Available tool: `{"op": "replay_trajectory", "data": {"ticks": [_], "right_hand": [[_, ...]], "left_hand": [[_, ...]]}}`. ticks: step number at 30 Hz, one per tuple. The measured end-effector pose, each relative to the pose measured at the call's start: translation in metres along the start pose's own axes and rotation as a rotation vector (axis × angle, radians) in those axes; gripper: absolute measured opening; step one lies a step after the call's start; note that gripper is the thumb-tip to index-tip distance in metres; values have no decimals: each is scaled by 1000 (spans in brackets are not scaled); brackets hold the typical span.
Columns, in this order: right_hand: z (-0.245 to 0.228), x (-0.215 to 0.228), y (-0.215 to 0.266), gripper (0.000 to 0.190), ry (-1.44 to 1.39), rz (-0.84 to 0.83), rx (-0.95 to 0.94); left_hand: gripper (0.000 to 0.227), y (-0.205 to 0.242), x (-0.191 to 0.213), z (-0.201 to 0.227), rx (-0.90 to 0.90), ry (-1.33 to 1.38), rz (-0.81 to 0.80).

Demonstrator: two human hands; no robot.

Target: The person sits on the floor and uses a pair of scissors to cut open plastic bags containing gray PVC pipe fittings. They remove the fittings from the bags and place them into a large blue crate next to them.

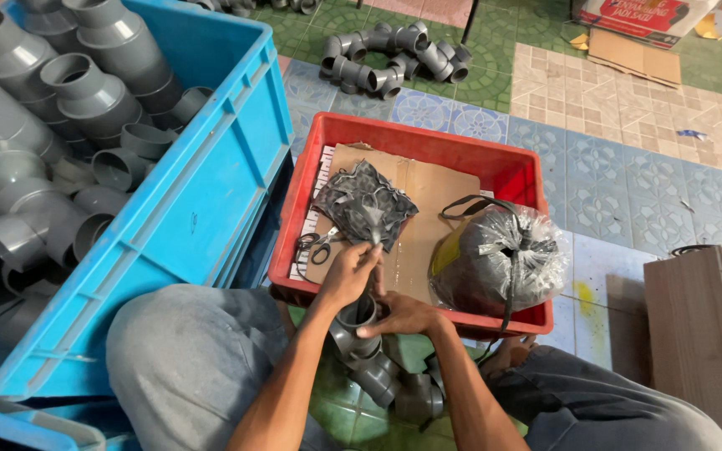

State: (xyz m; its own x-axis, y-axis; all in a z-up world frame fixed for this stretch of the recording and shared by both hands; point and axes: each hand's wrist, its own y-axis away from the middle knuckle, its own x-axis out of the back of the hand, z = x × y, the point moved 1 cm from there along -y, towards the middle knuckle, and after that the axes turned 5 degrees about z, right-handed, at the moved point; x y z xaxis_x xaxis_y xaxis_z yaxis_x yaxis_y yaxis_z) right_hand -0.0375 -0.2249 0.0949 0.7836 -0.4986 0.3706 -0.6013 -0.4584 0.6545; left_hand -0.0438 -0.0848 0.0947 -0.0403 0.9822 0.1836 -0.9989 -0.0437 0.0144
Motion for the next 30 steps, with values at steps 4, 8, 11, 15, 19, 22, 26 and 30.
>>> {"op": "replay_trajectory", "data": {"ticks": [4, 8, 11, 15, 19, 22, 26, 30], "right_hand": [[17, 3, -10, 99, -119, 43, 153], [42, 14, -24, 68, -169, 3, 207], [7, 15, 0, 75, -206, -45, 259], [-24, 8, 13, 88, -275, -108, 213], [-16, -1, 8, 87, -290, -121, 178], [-13, -4, 11, 84, -336, -142, 143], [8, -13, 1, 82, -362, -180, 72], [20, -44, -7, 75, -321, -257, 121]], "left_hand": [[34, -20, 5, -17, -23, 131, -36], [32, -10, 9, 10, -25, 370, -178], [27, -17, 9, 15, 28, 589, -215], [25, -19, 6, -1, 81, 633, -192], [28, -22, 4, -5, 25, 598, -124], [29, -19, -1, -9, 46, 593, -107], [26, -19, 4, -3, 57, 616, -29], [29, -22, -10, -32, 141, 542, -128]]}}
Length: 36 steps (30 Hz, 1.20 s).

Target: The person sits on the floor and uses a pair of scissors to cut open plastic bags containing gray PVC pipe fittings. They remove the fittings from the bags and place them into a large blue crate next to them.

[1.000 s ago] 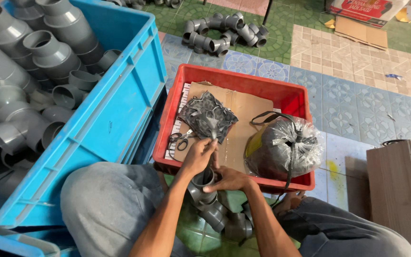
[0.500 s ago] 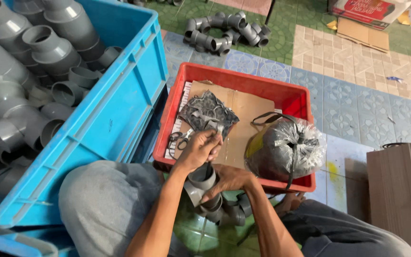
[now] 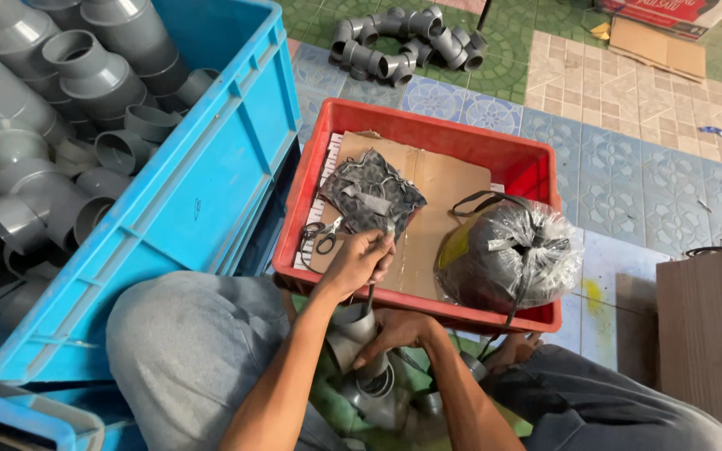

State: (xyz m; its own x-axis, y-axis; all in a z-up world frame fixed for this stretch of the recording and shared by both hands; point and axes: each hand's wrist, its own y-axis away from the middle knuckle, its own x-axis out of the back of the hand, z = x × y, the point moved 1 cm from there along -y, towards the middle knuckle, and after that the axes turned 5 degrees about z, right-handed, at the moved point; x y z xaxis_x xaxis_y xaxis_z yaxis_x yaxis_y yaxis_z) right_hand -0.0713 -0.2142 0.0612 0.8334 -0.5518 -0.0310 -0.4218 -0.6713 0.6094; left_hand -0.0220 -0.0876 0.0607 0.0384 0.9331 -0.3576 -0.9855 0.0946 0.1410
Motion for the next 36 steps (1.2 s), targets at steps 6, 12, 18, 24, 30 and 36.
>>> {"op": "replay_trajectory", "data": {"ticks": [6, 12, 18, 24, 30, 36], "right_hand": [[7, 10, -7, 79, 45, 51, -63], [16, 20, -11, 75, 58, 118, -170], [24, 14, -11, 71, 36, 131, -213], [-21, 14, 13, 85, 310, 97, -90], [-16, 37, -4, 51, 245, 148, 175], [-6, 30, -45, 36, -20, 420, 167]], "left_hand": [[28, -12, 7, -15, -35, -32, 142], [28, -7, 2, -1, -52, -40, 169], [28, -1, -2, 6, -78, -70, 200], [30, 2, 0, 26, -83, -254, 151], [33, 24, -1, 44, -86, -361, 204], [36, 2, 14, 11, -70, -246, 178]]}}
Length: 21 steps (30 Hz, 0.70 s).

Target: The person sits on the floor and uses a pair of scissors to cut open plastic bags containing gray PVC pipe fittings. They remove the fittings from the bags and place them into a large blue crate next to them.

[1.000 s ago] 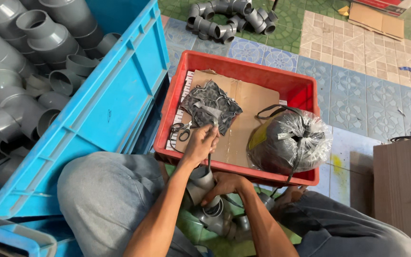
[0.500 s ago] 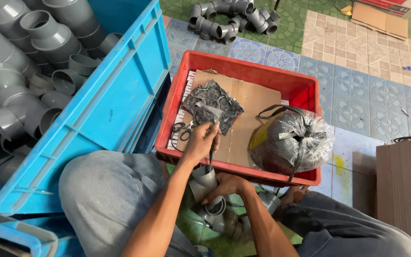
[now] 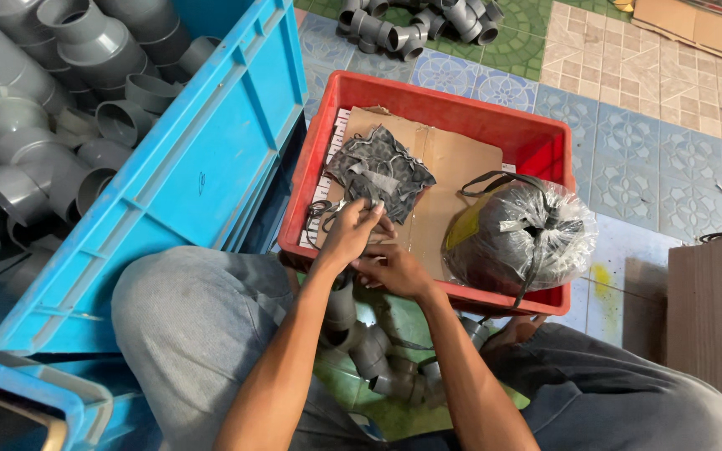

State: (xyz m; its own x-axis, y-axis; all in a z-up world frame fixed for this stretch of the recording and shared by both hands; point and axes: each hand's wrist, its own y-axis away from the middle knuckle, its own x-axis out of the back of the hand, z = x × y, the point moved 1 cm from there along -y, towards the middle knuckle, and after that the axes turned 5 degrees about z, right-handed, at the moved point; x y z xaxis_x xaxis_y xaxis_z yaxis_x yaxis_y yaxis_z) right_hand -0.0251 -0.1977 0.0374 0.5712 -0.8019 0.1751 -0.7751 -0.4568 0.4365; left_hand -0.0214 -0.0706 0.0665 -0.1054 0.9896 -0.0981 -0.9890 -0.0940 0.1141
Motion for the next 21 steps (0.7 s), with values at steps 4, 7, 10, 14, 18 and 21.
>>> {"op": "replay_trajectory", "data": {"ticks": [4, 7, 10, 14, 18, 21], "right_hand": [[-1, 3, -3, 26, 17, 18, 22], [-6, 5, -3, 27, -21, 113, 103], [-10, 7, 2, 23, -186, 183, 50], [-13, 16, -11, 19, -421, 354, 74], [16, 37, -42, 26, -500, 492, 131], [67, 63, -64, 28, -123, 575, 25]], "left_hand": [[43, -3, 3, 6, 0, -169, -51], [82, -5, 12, 0, 182, -297, -74], [48, -8, 23, -18, 92, -380, -70], [49, 8, 24, 5, 164, -514, -133], [39, 16, 27, 10, 110, -497, -232], [39, 13, 23, 0, 116, -487, -251]]}}
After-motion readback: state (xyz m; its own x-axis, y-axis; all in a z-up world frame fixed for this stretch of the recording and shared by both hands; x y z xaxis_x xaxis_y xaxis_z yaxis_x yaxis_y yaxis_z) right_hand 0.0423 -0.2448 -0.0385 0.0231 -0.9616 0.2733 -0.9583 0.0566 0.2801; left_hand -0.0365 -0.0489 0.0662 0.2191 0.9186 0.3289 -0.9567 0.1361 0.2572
